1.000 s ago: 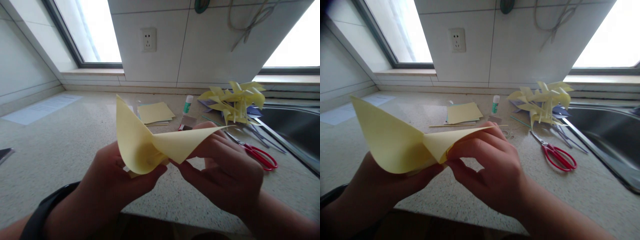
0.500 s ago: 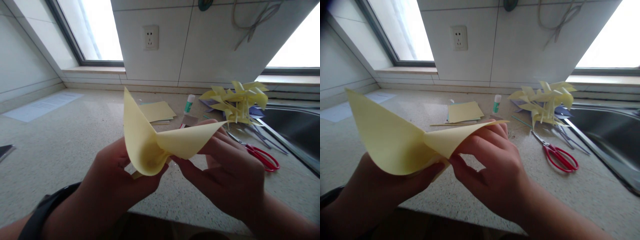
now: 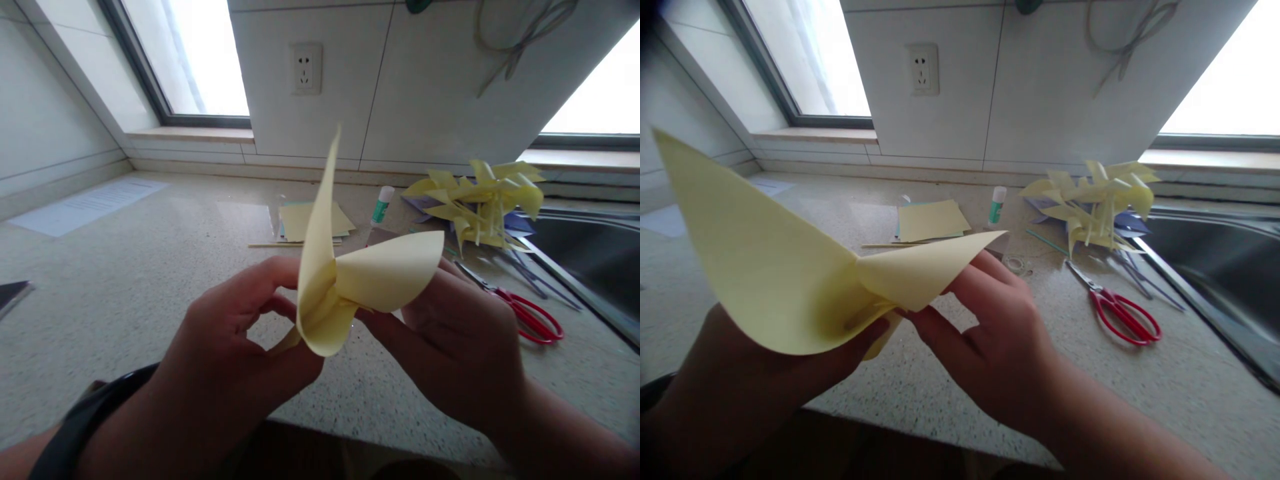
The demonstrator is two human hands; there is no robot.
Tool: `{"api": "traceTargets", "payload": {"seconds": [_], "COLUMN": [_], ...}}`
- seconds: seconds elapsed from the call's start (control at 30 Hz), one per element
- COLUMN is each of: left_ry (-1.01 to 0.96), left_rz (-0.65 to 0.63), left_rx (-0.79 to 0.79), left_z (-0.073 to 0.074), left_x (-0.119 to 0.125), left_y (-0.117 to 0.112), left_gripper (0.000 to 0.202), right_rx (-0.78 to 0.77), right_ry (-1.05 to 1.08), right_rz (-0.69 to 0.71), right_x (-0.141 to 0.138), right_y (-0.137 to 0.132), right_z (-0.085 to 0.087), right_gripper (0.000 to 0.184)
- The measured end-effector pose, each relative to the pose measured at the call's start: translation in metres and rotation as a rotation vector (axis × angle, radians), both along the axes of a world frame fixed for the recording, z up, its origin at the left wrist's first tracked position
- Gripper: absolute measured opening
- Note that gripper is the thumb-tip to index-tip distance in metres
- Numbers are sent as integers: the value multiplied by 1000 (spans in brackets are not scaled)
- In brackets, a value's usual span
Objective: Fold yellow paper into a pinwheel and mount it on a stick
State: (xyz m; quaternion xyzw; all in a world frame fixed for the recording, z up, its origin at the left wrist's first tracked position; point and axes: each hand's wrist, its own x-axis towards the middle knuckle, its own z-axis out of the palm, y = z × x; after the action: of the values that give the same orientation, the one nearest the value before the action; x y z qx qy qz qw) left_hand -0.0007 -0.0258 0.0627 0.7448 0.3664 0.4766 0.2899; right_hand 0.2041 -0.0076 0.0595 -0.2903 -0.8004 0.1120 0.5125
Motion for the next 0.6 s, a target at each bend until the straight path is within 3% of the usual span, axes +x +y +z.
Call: {"api": "traceTargets", "payload": {"seconds": [0.2,0.43,0.6], "left_ry": [18,61,86], "left_rz": [45,84,92], "left_rx": [8,16,8], "left_z": [2,0,2], "left_x": [-1,-1,0], "left_y": [-2,-4,-6], "left_gripper": [51,46,48], "right_rx": [-36,117,51], "right_ry": [62,59,99], "right_rz": [14,-169,-189], "right_x": [0,0,-1], "right_y": [0,-6,-3], "right_z": [-4,-1,-5], "right_gripper": [32,25,23]}}
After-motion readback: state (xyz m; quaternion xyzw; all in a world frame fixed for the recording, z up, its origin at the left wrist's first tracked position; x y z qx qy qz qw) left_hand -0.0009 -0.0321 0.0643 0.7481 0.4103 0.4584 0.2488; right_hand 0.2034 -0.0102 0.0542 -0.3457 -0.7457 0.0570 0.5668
